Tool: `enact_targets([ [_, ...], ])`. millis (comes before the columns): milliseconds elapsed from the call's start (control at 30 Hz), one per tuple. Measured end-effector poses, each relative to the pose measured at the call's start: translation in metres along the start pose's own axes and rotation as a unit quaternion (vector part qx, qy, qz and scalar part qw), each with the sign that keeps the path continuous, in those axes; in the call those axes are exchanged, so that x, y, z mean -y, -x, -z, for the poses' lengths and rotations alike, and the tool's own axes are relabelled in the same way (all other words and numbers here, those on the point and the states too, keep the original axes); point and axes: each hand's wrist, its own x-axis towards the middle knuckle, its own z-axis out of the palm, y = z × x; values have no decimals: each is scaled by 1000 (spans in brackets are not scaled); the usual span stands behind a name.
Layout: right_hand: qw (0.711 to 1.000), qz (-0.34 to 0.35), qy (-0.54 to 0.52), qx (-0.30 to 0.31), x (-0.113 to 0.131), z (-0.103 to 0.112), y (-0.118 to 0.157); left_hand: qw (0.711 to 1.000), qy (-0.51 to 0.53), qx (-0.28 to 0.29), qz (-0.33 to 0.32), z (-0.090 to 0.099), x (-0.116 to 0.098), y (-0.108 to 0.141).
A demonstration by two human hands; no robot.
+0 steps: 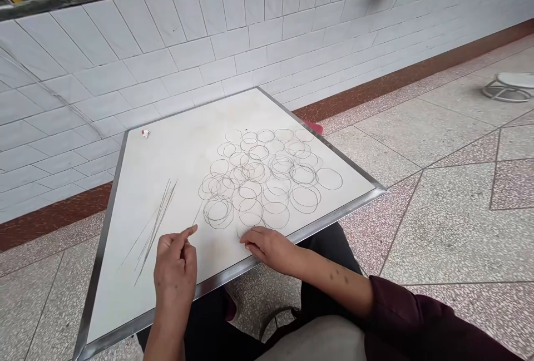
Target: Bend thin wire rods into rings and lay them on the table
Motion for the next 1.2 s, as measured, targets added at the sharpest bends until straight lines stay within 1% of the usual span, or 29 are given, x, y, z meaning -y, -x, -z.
enact_targets([
  [167, 999, 22, 43, -4, -2, -4, -14, 999, 4, 30, -19, -3, 2, 6],
  [267, 999, 29, 41, -10, -3, -3, -20, 999, 17, 27, -22, -7, -3, 10],
  [433, 995, 82, 4, -55, -7, 0, -14, 999, 34, 28, -13, -11, -5, 17],
  [567, 993, 95, 5, -63, -11, -1, -5, 998, 41, 45, -21, -17, 1, 18],
  [733, 993, 94, 30, -69, -12, -2, -3, 996, 44, 57, -53, -26, 7, 20],
  [867, 990, 95, 38, -92, -12, 2, -4, 995, 56, 68, -53, -26, 8, 24],
  [967, 987, 78, 68, -123, -16, 9, -4, 994, 70, 74, -44, -25, 10, 28],
  [1100, 979, 42, 99, -175, -22, 22, -4, 993, 83, 76, -39, -28, 13, 30],
  [1200, 981, 18, 69, -183, -14, 29, -2, 992, 95, 80, -37, -30, 12, 30],
])
